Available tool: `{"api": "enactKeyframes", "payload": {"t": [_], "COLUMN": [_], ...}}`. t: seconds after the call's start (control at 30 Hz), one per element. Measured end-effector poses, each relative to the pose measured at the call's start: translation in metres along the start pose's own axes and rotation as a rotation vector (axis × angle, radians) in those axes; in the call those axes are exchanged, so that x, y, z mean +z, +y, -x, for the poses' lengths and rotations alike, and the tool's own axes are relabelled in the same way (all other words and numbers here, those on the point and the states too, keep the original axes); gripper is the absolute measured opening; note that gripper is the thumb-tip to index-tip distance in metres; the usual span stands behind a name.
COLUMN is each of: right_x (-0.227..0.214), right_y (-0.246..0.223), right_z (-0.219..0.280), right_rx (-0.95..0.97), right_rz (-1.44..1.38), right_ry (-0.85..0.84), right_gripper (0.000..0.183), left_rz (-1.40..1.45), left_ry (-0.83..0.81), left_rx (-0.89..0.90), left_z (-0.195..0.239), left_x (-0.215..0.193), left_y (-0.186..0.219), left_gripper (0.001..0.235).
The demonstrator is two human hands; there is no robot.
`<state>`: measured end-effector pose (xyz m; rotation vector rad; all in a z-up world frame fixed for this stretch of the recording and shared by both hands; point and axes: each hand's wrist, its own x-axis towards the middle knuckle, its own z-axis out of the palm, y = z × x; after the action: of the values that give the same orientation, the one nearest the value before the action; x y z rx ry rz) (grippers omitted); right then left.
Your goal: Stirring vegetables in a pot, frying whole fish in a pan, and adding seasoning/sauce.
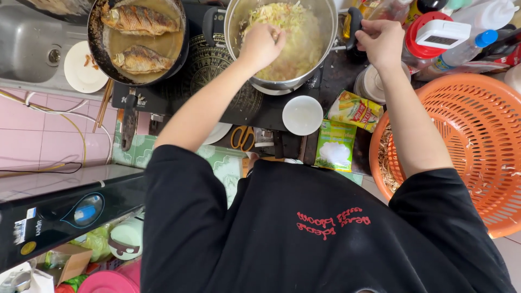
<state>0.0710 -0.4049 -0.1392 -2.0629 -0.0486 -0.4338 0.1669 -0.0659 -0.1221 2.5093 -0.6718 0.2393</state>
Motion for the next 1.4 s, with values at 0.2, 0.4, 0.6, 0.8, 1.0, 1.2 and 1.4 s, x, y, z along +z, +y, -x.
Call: {"api": "enactKeyframes", "payload": {"t": [0.2,0.4,0.6,0.8,1.0,1.2,1.4], "right_x": [-0.001,-0.002,-0.003,0.000,0.000,0.000,-0.005], "right_y": [0.001,0.000,0.001,0.004,0.004,-0.004,-0.008], "right_z": [-0.002,-0.002,-0.001,0.000,-0.001,-0.001,-0.009], "right_rx": [0.018,0.041,0.066,0.087,0.063,0.099,0.150], "right_rz": [0.026,0.006,-0.011,-0.059,-0.048,-0.056,-0.032], "right_ry": [-0.004,-0.008,-0.007,-0.016,-0.009,-0.010,-0.024], "right_gripper": [0.029,0.030,0.030,0.030,0.030,0.030,0.030], "left_rz": [0.260,0.048,0.042,-0.016,0.013,0.308,0.216], "left_ry": [-0.453,-0.722,-0.317,-0.150,-0.120,-0.006,0.091], "left_rx": [0.031,0.235,0.383,0.007,0.177,-0.005,-0.072], "left_z": [0.010,-0.008,-0.030,-0.023,-0.019,-0.034,-0.031], "left_x": [-0.141,-0.067,-0.079,-0.019,-0.025,0.006,0.015], "left_y": [0.065,0.000,-0.015,-0.018,0.027,0.076,0.011], "left_gripper": [0.023,0.016,0.016,0.023,0.032,0.027,0.031]}}
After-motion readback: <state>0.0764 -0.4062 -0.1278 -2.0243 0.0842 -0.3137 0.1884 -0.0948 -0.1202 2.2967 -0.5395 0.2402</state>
